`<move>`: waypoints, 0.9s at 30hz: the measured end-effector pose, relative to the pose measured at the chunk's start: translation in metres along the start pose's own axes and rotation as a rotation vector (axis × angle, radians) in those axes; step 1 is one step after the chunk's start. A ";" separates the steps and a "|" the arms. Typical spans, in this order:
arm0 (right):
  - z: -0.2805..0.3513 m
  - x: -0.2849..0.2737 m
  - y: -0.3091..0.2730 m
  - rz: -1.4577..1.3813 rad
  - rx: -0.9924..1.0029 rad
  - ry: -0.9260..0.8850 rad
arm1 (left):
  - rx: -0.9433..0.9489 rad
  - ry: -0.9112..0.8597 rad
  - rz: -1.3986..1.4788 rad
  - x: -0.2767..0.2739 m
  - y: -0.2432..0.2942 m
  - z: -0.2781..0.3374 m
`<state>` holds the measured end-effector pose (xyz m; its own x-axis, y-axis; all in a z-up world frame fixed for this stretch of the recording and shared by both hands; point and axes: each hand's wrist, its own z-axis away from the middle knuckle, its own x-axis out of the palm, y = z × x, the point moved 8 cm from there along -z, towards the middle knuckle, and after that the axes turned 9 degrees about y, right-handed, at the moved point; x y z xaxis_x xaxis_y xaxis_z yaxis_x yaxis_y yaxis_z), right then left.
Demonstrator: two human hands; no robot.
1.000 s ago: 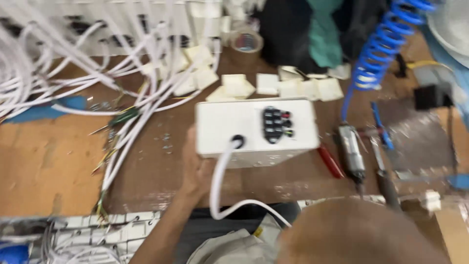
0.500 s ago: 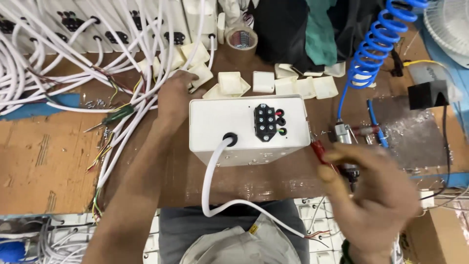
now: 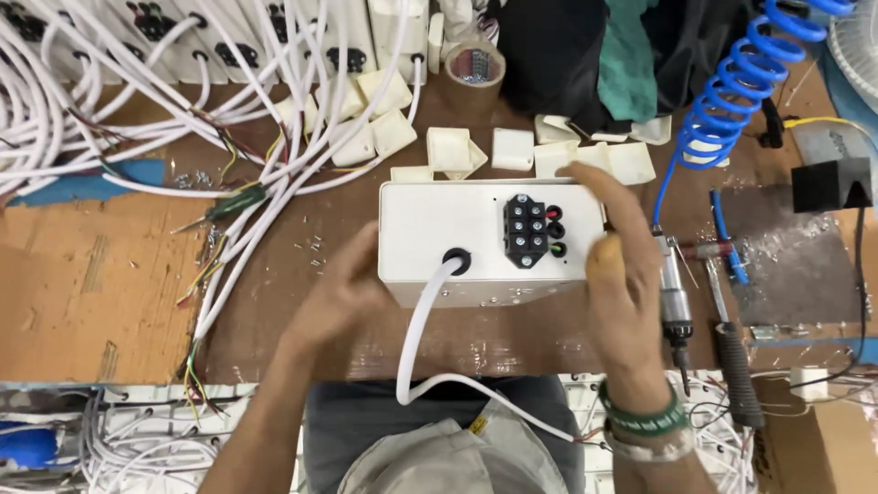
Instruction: The person sits at a workbench assembling white plastic electrical enclosures. They hold a small white component against a box and drive screws with a red-handled screwdriver, route and arrange white wires on a rack of wired enclosures, then use a pneumatic screwdriver and a mallet to fasten and seat parts on the box.
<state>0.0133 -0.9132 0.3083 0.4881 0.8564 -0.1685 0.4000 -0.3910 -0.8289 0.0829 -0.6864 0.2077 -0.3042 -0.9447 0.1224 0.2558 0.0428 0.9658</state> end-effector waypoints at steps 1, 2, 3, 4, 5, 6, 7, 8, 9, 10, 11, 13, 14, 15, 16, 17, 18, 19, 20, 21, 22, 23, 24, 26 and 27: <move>0.005 0.003 0.006 0.001 0.001 -0.008 | -0.003 0.005 0.006 -0.005 -0.019 -0.004; 0.009 0.001 0.012 -0.102 0.025 0.063 | 0.298 -0.026 -0.187 -0.006 -0.017 -0.004; 0.012 0.001 0.018 -0.214 0.042 0.133 | 0.606 -0.047 -0.388 -0.006 -0.015 0.001; 0.015 -0.001 0.019 -0.222 0.037 0.123 | 0.610 -0.034 -0.389 -0.005 -0.015 0.004; 0.019 -0.006 0.019 -0.196 0.019 0.144 | 0.539 -0.011 -0.445 -0.004 -0.022 0.004; 0.023 -0.010 0.020 -0.170 0.001 0.164 | 0.467 0.012 -0.500 -0.004 -0.029 0.005; 0.027 -0.010 0.022 -0.172 0.003 0.152 | 0.463 0.023 -0.497 -0.006 -0.040 0.000; 0.032 -0.015 0.026 -0.224 0.023 0.201 | 0.561 0.071 -0.502 -0.008 -0.042 -0.001; 0.036 -0.021 0.030 -0.277 0.039 0.254 | 0.665 0.118 -0.510 -0.010 -0.044 -0.003; 0.033 -0.026 0.039 -0.281 0.036 0.246 | 0.666 0.127 -0.509 -0.010 -0.039 0.002; 0.032 -0.035 0.049 -0.198 0.049 0.294 | 0.736 0.156 -0.574 -0.008 -0.030 0.009; 0.032 -0.050 0.070 -0.108 0.065 0.344 | 0.801 0.180 -0.633 -0.007 -0.006 0.020; 0.033 -0.048 0.070 -0.237 -0.050 0.256 | 0.885 0.168 -0.643 -0.004 0.013 0.030; 0.038 -0.050 0.069 -0.362 -0.163 0.169 | 0.965 0.153 -0.651 -0.001 0.030 0.041; 0.038 -0.045 0.067 -0.352 -0.156 0.171 | 0.958 0.146 -0.643 0.001 0.036 0.046; 0.034 -0.041 0.103 -0.415 0.293 0.295 | 0.986 0.173 -0.707 0.002 0.046 0.049; 0.045 -0.035 0.133 -0.466 0.741 0.434 | 1.013 0.202 -0.771 0.003 0.057 0.052; 0.043 -0.036 0.130 -0.468 0.740 0.433 | 1.014 0.203 -0.772 0.003 0.058 0.052; 0.040 -0.036 0.126 -0.434 0.724 0.405 | 1.000 0.186 -0.837 0.005 0.057 0.050; 0.039 -0.036 0.123 -0.400 0.715 0.376 | 0.978 0.168 -0.905 0.006 0.055 0.048; 0.039 -0.037 0.123 -0.401 0.722 0.375 | 0.972 0.167 -0.908 0.010 0.058 0.044; 0.040 -0.038 0.121 -0.349 0.711 0.336 | 1.009 0.145 -0.935 0.016 0.062 0.044; 0.042 -0.039 0.119 -0.298 0.700 0.297 | 1.046 0.123 -0.960 0.024 0.066 0.043; 0.034 -0.051 0.133 -0.257 0.670 0.172 | 1.019 0.106 -0.977 0.018 0.067 0.037; 0.032 -0.062 0.137 -0.198 0.637 0.042 | 0.991 0.093 -0.978 0.020 0.064 0.031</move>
<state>0.0130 -1.0091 0.1879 0.4876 0.8726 0.0296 -0.0451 0.0591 -0.9972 0.0650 -0.6930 0.2793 0.0912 -0.7408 -0.6655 -0.7822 -0.4668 0.4125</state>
